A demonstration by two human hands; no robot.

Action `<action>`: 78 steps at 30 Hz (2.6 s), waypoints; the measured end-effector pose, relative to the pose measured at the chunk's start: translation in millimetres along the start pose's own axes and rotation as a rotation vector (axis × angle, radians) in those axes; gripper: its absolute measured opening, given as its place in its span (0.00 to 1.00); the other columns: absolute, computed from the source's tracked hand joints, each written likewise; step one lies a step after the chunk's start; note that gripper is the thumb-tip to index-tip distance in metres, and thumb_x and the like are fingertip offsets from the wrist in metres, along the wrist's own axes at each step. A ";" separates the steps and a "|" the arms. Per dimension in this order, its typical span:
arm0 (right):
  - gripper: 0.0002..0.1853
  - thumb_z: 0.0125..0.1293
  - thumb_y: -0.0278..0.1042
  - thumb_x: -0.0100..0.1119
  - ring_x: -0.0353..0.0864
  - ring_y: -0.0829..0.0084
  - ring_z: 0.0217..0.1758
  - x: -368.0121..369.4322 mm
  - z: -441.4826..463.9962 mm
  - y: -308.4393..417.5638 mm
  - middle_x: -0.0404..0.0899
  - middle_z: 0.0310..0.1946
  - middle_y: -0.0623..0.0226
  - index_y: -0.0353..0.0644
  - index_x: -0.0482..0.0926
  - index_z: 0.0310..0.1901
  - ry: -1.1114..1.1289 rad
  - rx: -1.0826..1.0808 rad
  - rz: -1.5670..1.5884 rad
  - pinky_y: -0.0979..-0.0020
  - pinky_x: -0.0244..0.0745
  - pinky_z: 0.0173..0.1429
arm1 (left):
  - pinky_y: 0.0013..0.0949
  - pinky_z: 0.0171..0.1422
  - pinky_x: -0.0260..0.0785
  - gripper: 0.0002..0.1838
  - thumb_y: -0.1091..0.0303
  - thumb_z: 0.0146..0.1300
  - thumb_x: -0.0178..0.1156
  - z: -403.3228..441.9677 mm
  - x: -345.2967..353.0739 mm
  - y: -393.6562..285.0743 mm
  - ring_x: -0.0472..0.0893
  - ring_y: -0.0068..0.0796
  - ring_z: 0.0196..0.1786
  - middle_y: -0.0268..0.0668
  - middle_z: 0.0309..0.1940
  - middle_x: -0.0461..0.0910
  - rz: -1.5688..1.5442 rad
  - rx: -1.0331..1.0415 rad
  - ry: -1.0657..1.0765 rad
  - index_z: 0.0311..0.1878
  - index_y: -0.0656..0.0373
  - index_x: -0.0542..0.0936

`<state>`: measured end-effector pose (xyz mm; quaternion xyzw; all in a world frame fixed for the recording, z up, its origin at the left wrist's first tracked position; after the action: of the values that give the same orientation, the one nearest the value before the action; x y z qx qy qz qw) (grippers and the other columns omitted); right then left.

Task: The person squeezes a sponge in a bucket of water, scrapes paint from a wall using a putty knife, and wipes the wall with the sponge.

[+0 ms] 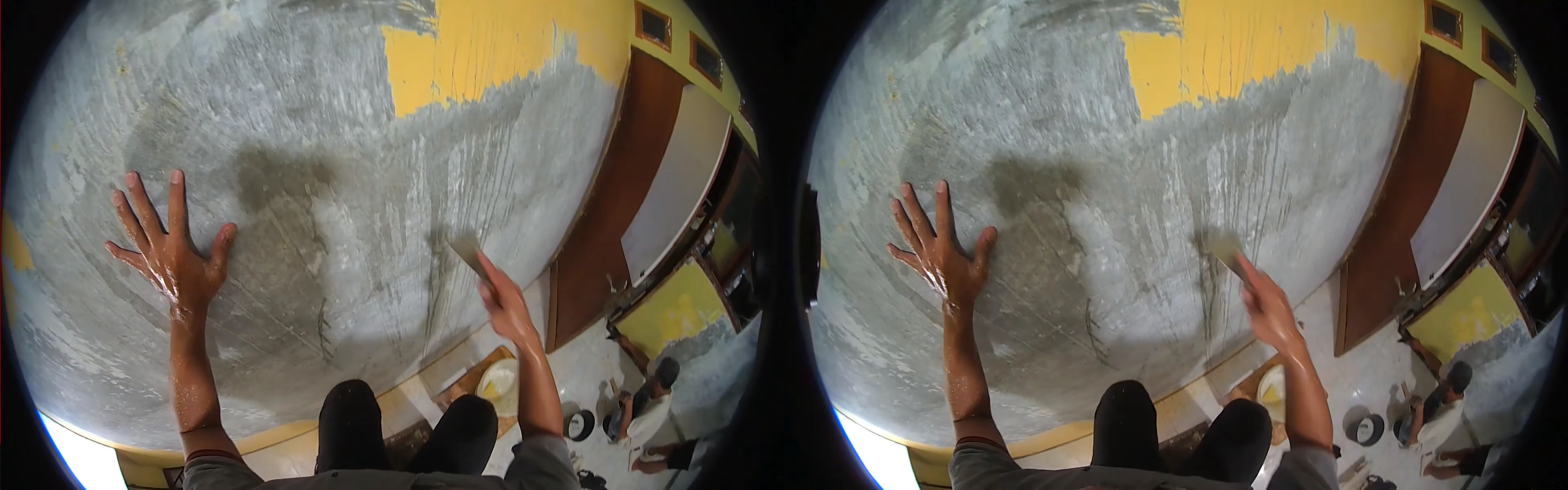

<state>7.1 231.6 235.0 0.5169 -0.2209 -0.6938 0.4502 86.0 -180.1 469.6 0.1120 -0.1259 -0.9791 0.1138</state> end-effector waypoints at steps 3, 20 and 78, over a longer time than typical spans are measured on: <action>0.28 0.70 0.23 0.58 0.79 0.53 0.35 10.4 63.3 103.8 0.78 0.35 0.52 0.48 0.72 0.71 -0.225 -0.235 -0.115 0.61 0.76 0.44 | 0.88 0.71 0.26 0.47 0.27 0.56 0.65 -1.9 -0.8 -0.1 0.39 0.54 0.86 0.44 0.85 0.45 -0.005 0.000 0.005 0.77 0.35 0.69; 0.13 0.68 0.25 0.62 0.82 0.57 0.24 -3.7 89.0 187.2 0.84 0.29 0.53 0.40 0.84 0.53 -0.556 -0.340 -0.293 0.62 0.75 0.31 | 0.71 0.79 0.13 0.45 0.25 0.58 0.59 -7.9 0.5 3.5 0.45 0.50 0.85 0.43 0.83 0.51 -0.088 0.009 -0.045 0.76 0.35 0.70; 0.12 0.69 0.32 0.62 0.86 0.55 0.26 -34.8 103.2 223.3 0.84 0.25 0.52 0.39 0.85 0.51 -0.509 -0.236 -0.310 0.60 0.78 0.33 | 0.79 0.77 0.22 0.52 0.18 0.53 0.57 -11.7 1.9 4.4 0.47 0.52 0.85 0.40 0.83 0.51 -0.039 0.002 0.007 0.78 0.33 0.67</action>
<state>3.2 133.9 463.4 0.2983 -0.1629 -0.8821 0.3261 88.0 -187.3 459.3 0.1180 -0.1243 -0.9806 0.0951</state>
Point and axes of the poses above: each hand's wrist, its own z-axis towards the middle knuckle, its own x-axis out of the palm, y = z × x, the point moved 8 cm from there along z, towards the middle knuckle
